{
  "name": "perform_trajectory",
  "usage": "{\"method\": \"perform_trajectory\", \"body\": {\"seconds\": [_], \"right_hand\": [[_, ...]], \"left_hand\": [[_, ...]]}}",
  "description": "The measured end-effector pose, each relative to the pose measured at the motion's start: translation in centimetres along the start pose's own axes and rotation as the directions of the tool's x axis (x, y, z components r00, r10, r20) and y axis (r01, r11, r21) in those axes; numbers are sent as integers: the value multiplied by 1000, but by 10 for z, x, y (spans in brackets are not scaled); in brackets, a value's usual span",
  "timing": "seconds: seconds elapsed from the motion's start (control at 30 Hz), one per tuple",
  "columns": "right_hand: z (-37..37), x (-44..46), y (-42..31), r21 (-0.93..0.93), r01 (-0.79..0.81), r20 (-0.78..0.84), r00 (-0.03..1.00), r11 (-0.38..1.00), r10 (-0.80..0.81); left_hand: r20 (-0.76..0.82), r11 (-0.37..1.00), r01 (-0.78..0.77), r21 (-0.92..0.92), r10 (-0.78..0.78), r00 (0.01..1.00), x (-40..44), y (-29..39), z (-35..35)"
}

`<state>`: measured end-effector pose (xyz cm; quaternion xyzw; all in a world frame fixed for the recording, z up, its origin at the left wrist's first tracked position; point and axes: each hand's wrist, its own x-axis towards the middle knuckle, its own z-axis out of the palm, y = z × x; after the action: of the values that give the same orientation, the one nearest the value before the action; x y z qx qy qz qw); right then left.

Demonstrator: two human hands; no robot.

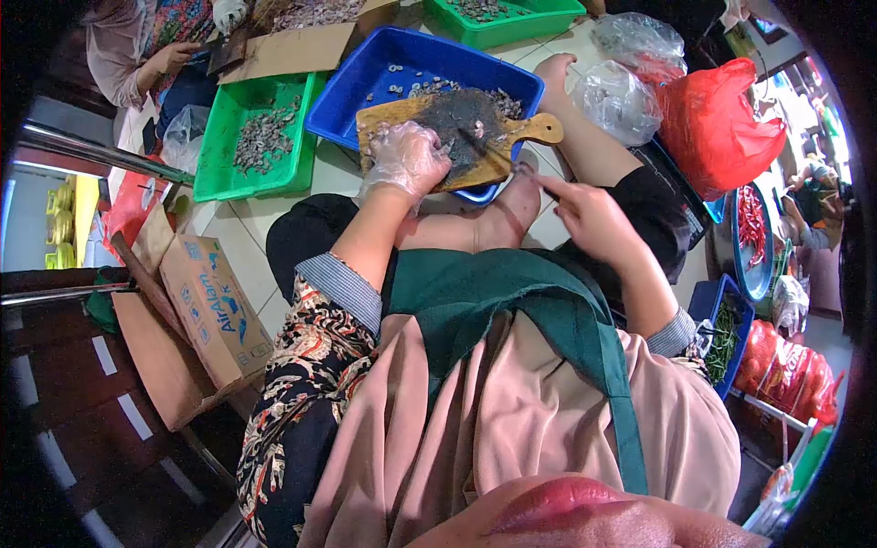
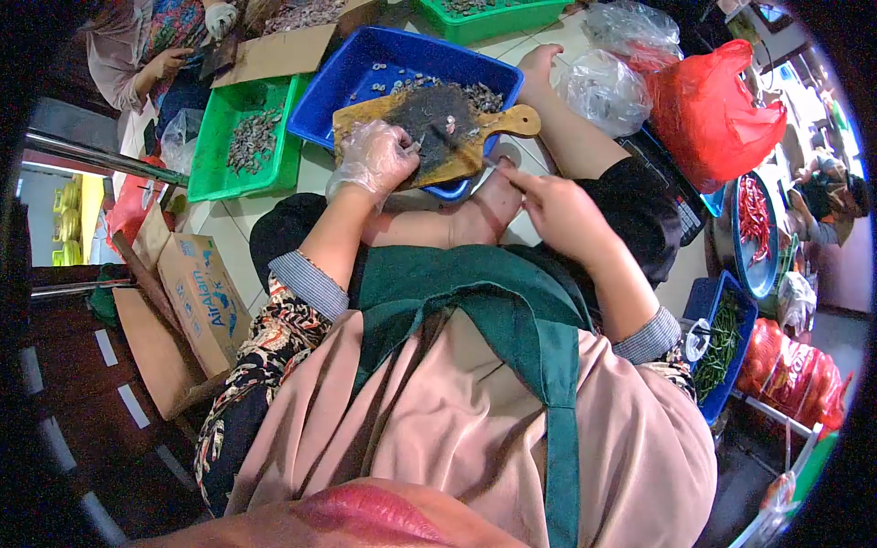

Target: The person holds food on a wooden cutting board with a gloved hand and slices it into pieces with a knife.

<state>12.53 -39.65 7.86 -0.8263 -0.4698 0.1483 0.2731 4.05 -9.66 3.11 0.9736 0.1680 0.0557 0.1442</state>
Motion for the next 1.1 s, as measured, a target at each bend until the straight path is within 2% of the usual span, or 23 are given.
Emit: {"method": "perform_trajectory", "body": {"seconds": [0.03, 0.07, 0.13, 0.23, 0.37, 0.4, 0.47, 0.57, 0.67, 0.87, 1.1], "right_hand": [[-11, 5, -5, -27, -73, 12, 997, 997, 73], [-13, 10, 3, -91, -84, -40, 996, 992, 80], [-18, 19, 4, -102, -159, -150, 978, 982, 142], [-12, 20, 7, -98, -59, -261, 965, 993, 32], [-1, 3, -27, 91, -28, -36, 999, 995, 31], [8, 0, -26, 83, 48, -68, 997, 995, -43], [15, -8, -29, 135, -39, 4, 999, 990, 39], [24, -11, -26, 47, -54, 39, 998, 997, 52], [34, -14, -23, 64, -35, 2, 999, 997, 35], [43, -17, -21, 45, -96, -9, 995, 994, 97], [43, -18, -24, 84, -66, -18, 998, 994, 68]], "left_hand": [[-19, 1000, 0, -8, 0, 1000, -1, -1, 3], [-37, 1000, -3, -18, 2, 999, -1, -1, 5], [-8, 1000, 5, 9, -4, 1000, 2, 1, 4], [-41, 999, 33, -3, -33, 999, 3, 1, 12], [-108, 1000, 29, -7, -30, 994, 6, 1, 20], [-113, 1000, 28, -7, -28, 993, 6, 1, 21], [-126, 1000, 25, -5, -26, 992, 7, 1, 21], [-105, 998, 39, -44, -43, 993, 7, -1, 24], [-52, 998, 62, 14, -62, 997, 5, 6, 14], [9, 987, 33, 159, -35, 999, 5, 9, 11], [-113, 999, 41, 4, -40, 993, 1, 8, 10]]}}
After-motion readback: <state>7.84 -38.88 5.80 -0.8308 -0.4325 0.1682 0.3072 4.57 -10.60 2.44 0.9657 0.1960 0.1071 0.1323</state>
